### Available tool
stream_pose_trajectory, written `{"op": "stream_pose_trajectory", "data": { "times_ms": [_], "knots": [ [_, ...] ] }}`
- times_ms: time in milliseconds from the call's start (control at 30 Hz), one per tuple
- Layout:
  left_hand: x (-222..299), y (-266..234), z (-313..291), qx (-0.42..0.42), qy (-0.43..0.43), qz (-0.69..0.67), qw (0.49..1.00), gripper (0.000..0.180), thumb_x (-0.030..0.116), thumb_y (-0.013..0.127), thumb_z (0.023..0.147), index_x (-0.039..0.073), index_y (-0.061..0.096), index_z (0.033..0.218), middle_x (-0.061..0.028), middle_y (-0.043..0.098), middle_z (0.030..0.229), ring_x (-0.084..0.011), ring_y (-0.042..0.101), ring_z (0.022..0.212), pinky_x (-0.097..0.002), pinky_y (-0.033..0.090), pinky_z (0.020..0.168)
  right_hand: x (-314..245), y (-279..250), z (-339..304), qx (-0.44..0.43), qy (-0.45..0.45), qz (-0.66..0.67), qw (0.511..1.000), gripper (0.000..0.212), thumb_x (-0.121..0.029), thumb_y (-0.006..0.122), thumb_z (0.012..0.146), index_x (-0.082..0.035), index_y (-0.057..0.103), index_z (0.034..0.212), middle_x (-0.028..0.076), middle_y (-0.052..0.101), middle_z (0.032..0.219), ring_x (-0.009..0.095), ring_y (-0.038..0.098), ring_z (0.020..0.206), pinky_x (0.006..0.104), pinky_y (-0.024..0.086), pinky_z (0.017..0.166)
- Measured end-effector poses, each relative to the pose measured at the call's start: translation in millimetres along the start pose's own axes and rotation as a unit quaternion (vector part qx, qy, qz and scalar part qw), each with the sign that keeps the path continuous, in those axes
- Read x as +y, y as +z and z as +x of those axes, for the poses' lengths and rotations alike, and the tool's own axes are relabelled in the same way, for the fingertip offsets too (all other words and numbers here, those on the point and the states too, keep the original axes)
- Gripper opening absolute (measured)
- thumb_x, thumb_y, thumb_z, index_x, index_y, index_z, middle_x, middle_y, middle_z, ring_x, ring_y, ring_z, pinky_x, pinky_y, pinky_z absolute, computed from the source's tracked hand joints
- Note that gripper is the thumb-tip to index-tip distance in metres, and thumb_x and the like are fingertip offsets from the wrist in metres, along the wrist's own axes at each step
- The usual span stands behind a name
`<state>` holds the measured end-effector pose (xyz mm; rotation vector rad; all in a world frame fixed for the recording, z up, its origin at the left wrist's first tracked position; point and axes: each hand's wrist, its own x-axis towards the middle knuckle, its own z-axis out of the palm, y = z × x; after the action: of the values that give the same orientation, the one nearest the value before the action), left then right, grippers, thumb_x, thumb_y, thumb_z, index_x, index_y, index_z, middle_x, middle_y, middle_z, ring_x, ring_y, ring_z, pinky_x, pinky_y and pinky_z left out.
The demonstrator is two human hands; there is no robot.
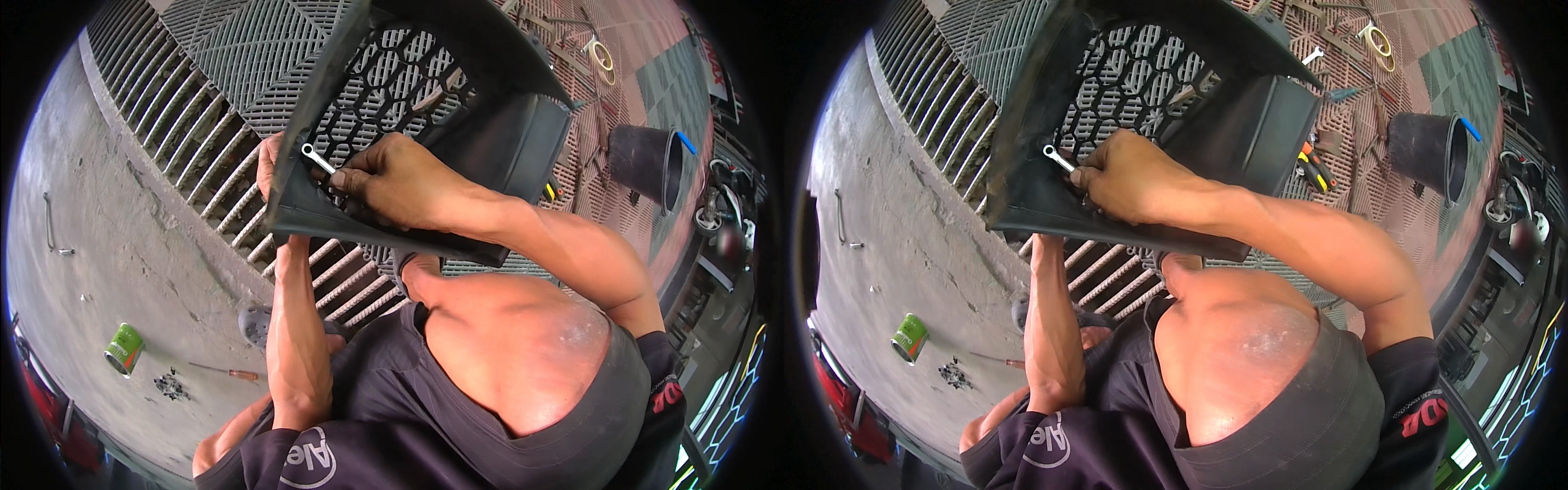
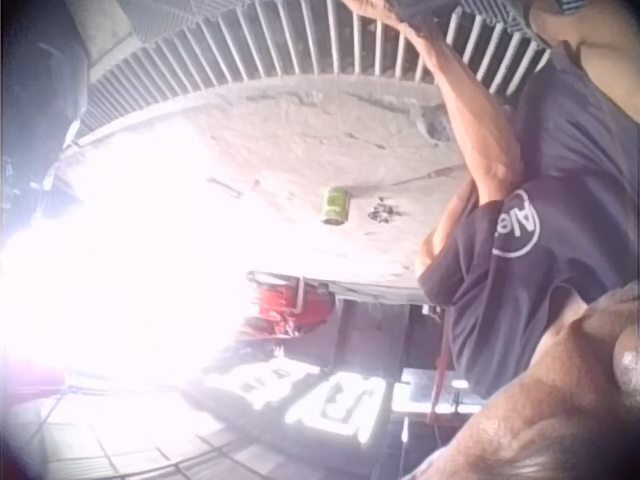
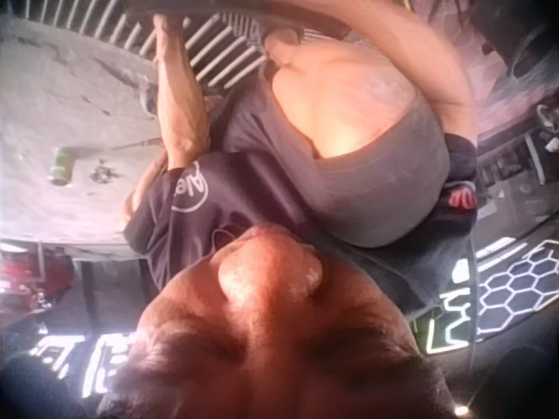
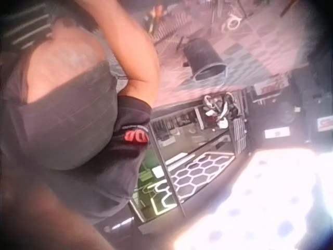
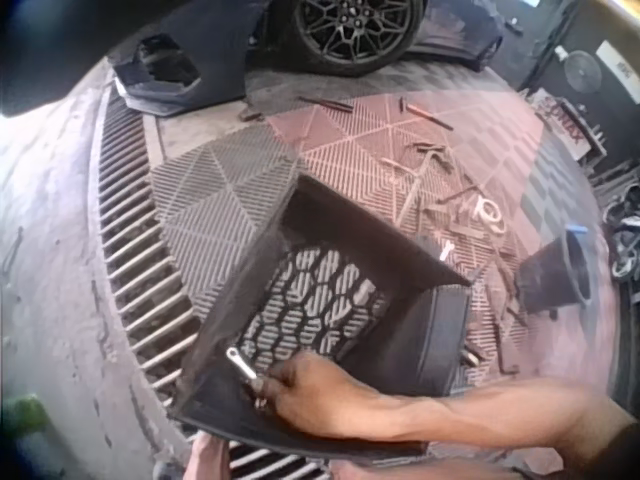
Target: The person picks up a black plastic car part and uses a wrench to tighten bolts on it. They repeatedly adjust the part and continue tightening the bolts throughout the clip.
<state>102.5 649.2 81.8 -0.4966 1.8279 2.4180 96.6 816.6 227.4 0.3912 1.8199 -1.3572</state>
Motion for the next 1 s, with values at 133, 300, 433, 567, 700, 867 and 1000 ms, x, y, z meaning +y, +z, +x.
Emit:
{"op": "stream_pose_trajectory", "data": {
  "times_ms": [133,300,433,567,700,867,1000],
  "knots": [
    [10,3,-3,0.025,-0.033,-0.002,0.999,0.039,0.044,0.05,0.113,0.008,0.062,0.106,0.0035,0.057,0.075,-0.005,0.053,0.061,-0.021,0.043,0.055,10,1,15,0.045,-0.1,-0.11,0.988,0.027,-0.02,0.066,0.102,0.004,0.079,0.105,0.021,0.074,0.078,0.027,0.07,0.068,0.043,0.056,0.071],
    [8,2,1,0.013,-0.02,0.034,0.999,0.04,0.046,0.048,0.113,0.009,0.062,0.104,-0.001,0.06,0.069,-0.0072,0.055,0.056,-0.0228,0.049,0.052,-1,-10,25,0.033,-0.143,-0.209,0.967,0.028,-0.023,0.065,0.103,0.001,0.078,0.109,0.027,0.073,0.086,0.034,0.073,0.077,0.0442,0.057,0.077],
    [6,2,-2,0.004,-0.023,0.007,1.0,0.041,0.046,0.047,0.113,0.008,0.062,0.105,-0.0024,0.061,0.069,-0.0083,0.057,0.055,-0.0247,0.05,0.046,-18,-26,35,0.012,-0.095,-0.321,0.942,0.031,-0.026,0.065,0.102,0.003,0.077,0.104,0.027,0.073,0.086,0.038,0.074,0.081,0.0463,0.057,0.076],
    [-21,-13,4,0.004,-0.053,-0.008,0.999,0.037,0.043,0.048,0.113,0.008,0.061,0.108,-0.0039,0.062,0.072,-0.0088,0.057,0.054,-0.0253,0.05,0.046,-40,-32,37,-0.016,-0.061,-0.389,0.919,0.033,-0.026,0.063,0.101,0.004,0.076,0.099,0.026,0.073,0.084,0.038,0.073,0.081,0.0477,0.057,0.077],
    [-29,-24,4,-0.014,-0.072,-0.015,0.997,0.026,0.033,0.052,0.111,0.009,0.06,0.11,-0.0061,0.065,0.083,-0.0104,0.06,0.061,-0.0256,0.052,0.05,-24,-18,34,0.035,-0.107,-0.286,0.952,0.029,-0.024,0.068,0.097,0.004,0.077,0.094,0.024,0.073,0.081,0.036,0.072,0.074,0.0461,0.057,0.075],
    [-54,-67,6,-0.067,0.196,0.364,0.908,0.027,0.027,0.055,0.108,0.005,0.064,0.12,-0.0035,0.065,0.093,-0.0178,0.064,0.081,-0.0341,0.055,0.071,8,15,48,0.02,-0.04,-0.078,0.996,0.031,-0.025,0.07,0.095,0.005,0.079,0.092,0.022,0.075,0.078,0.028,0.075,0.077,0.0417,0.058,0.076],
    [-72,-70,-5,-0.145,0.013,0.054,0.988,0.027,0.027,0.06,0.106,0.004,0.062,0.121,-0.0027,0.064,0.097,-0.0186,0.064,0.087,-0.0346,0.054,0.076,19,30,46,0.04,-0.025,0.015,0.999,0.031,-0.022,0.066,0.099,0.005,0.079,0.1,0.025,0.076,0.086,0.03,0.075,0.081,0.0432,0.057,0.08]
  ]
}}
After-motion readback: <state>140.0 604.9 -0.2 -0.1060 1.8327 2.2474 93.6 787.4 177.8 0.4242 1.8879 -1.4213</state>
